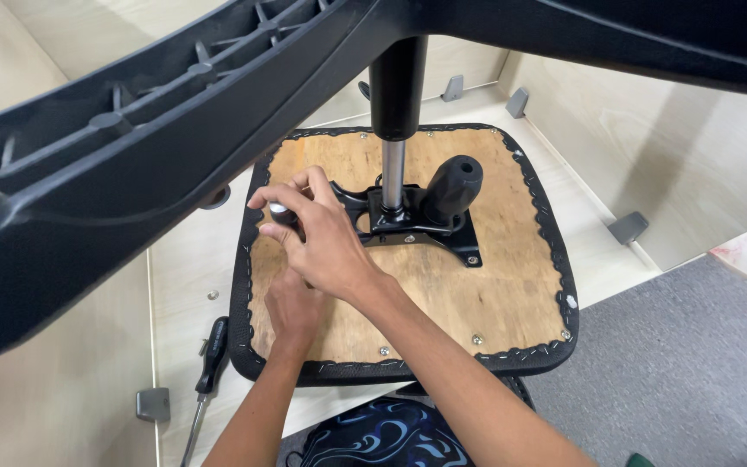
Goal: The person uses a screwdriver to tighten screws on the underside of an office chair seat, securing the seat to the chair's central column and base. The person works methodically on multiple fasteners to complete the assembly.
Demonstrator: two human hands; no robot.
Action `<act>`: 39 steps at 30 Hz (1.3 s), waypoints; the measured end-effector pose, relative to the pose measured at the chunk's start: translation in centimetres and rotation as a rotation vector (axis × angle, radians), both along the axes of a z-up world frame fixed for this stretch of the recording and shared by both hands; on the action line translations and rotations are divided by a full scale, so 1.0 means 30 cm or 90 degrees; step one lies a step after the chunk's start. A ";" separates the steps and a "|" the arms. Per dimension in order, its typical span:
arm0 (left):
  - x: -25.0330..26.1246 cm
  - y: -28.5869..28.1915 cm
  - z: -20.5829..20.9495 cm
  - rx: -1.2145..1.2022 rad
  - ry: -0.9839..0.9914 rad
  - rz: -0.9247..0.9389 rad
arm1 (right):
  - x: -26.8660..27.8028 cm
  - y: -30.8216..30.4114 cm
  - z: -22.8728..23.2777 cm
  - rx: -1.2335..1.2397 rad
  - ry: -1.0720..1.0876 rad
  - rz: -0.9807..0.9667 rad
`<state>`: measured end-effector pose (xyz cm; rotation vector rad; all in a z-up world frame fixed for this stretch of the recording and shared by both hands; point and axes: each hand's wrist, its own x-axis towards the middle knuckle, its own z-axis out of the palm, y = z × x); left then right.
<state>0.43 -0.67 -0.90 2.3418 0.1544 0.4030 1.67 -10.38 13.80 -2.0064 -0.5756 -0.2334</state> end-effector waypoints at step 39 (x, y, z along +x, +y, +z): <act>-0.048 0.035 0.052 -0.164 0.035 -0.071 | -0.053 -0.002 0.039 -0.100 0.015 -0.082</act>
